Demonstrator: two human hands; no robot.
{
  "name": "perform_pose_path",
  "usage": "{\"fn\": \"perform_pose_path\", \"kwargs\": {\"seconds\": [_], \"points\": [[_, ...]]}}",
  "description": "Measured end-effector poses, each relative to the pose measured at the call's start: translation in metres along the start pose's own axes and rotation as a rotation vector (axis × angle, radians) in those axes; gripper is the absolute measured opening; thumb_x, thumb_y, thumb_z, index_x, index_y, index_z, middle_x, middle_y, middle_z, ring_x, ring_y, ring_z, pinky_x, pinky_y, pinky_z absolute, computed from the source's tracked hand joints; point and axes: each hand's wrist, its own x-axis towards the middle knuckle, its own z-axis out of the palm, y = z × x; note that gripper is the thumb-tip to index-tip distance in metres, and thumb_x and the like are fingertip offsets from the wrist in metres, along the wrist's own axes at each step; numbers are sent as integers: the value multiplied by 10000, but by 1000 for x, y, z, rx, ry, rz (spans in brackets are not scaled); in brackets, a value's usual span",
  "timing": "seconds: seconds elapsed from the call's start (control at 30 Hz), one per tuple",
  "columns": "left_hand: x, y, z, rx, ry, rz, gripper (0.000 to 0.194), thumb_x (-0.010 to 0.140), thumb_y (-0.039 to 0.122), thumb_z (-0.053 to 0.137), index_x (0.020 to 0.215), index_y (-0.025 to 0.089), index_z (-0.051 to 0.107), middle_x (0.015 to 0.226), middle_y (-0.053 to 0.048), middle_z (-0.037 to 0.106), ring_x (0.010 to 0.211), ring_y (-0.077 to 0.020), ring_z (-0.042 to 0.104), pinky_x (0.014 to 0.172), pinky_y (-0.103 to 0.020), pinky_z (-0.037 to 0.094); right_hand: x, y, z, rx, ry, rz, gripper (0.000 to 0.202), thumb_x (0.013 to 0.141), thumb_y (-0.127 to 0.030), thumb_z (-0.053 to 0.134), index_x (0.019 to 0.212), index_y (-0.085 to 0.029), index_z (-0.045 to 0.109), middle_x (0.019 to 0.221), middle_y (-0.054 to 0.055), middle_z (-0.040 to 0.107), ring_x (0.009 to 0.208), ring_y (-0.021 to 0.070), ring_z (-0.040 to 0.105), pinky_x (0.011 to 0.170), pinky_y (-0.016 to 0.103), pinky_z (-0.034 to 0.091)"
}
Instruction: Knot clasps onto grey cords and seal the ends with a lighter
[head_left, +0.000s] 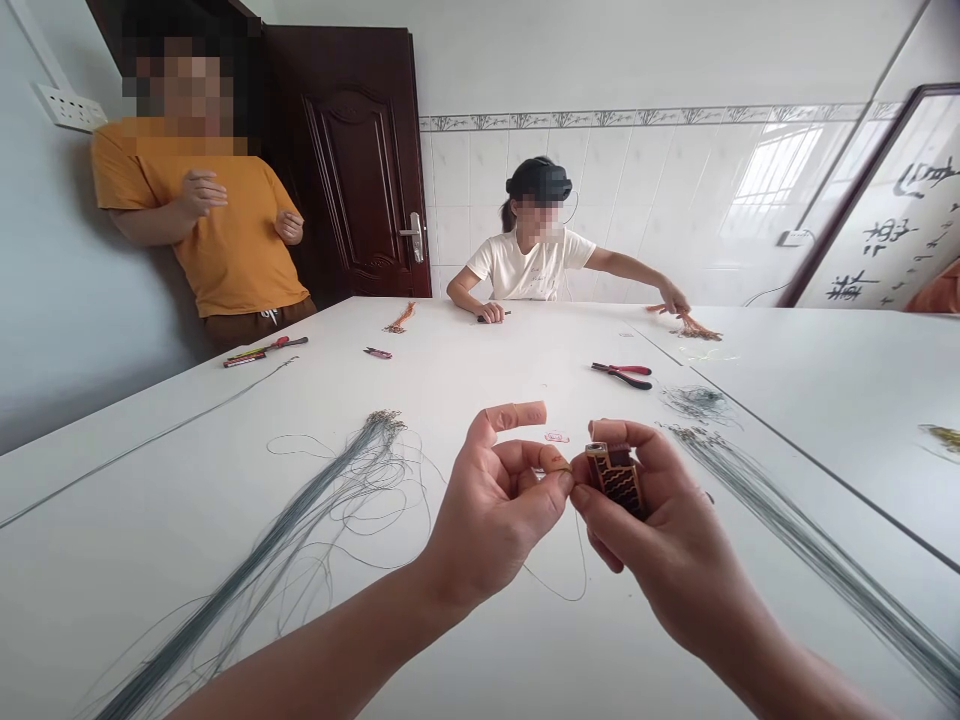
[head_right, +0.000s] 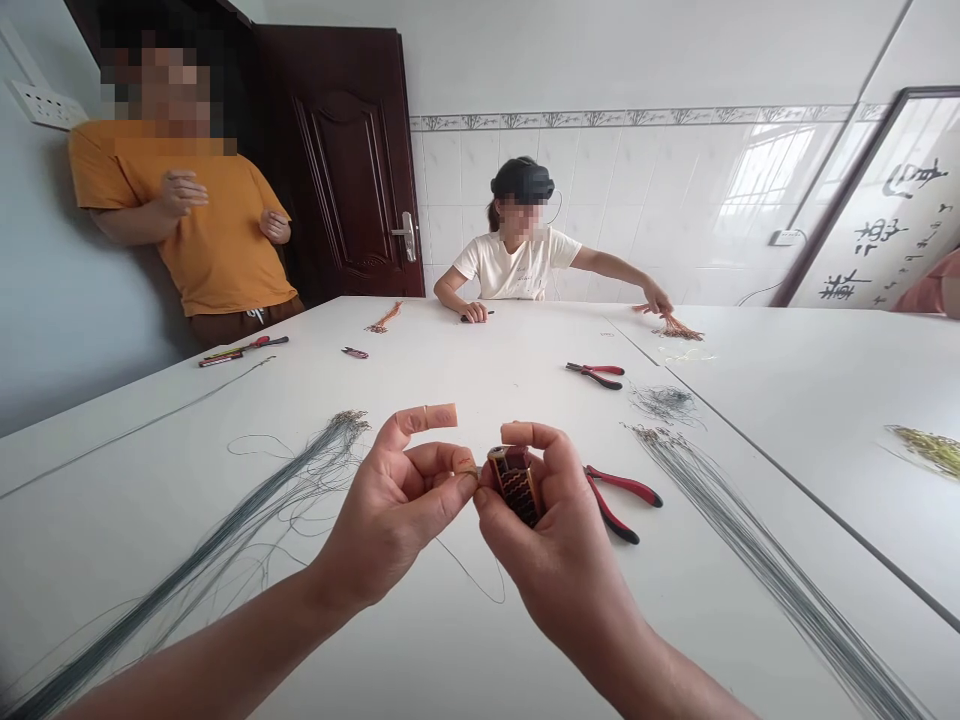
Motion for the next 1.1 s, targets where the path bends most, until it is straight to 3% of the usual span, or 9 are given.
{"fn": "perform_pose_path", "kwargs": {"seconds": [0.23, 0.4, 0.5, 0.6, 0.77, 1.1], "points": [[2, -1, -2, 8, -19, -6, 384, 795, 191, 621, 1118, 245, 422, 765, 28, 553, 607, -60, 471, 547, -198, 362, -2, -8, 3, -63, -6, 21, 376, 778, -337, 610, 1089, -264, 412, 694, -60, 555, 465, 64, 375, 424, 184, 315], [6, 3, -6, -48, 94, 15, 383, 770, 158, 628, 1098, 228, 443, 746, 32, 574, 597, -47, 463, 572, -182, 381, 18, 8, -12, -249, -108, -26, 417, 859, -477, 496, 1184, -246, 376, 666, -50, 496, 494, 104, 400, 479, 240, 380], [6, 7, -6, -81, 131, -5, 406, 746, 160, 655, 1094, 216, 455, 736, 33, 583, 564, -35, 438, 538, -164, 355, 33, 30, -19, -690, -269, -91, 294, 907, -333, 401, 1171, -204, 401, 608, -49, 423, 552, 147, 431, 519, 269, 369], [3, 10, -4, -76, 134, -46, 414, 741, 164, 661, 1097, 208, 455, 738, 35, 583, 546, -30, 419, 527, -165, 342, 40, 50, -18, -941, -415, -135, 365, 830, -145, 437, 1193, -175, 406, 700, 2, 535, 643, 182, 499, 579, 295, 385], [0, 14, -3, -69, 100, -102, 427, 758, 145, 647, 1122, 210, 435, 760, 35, 578, 584, -37, 430, 556, -178, 351, 40, 63, -16, -990, -482, -135, 507, 711, -42, 502, 1201, -163, 454, 826, 61, 614, 821, 250, 555, 677, 338, 422], [-1, 12, 3, -99, 145, -122, 400, 743, 114, 639, 1092, 205, 467, 718, 45, 574, 568, -36, 443, 537, -181, 328, 42, 58, -22, -988, -532, -99, 235, 745, -66, 513, 937, -195, 554, 1010, 74, 620, 973, 254, 551, 797, 372, 453]]}}
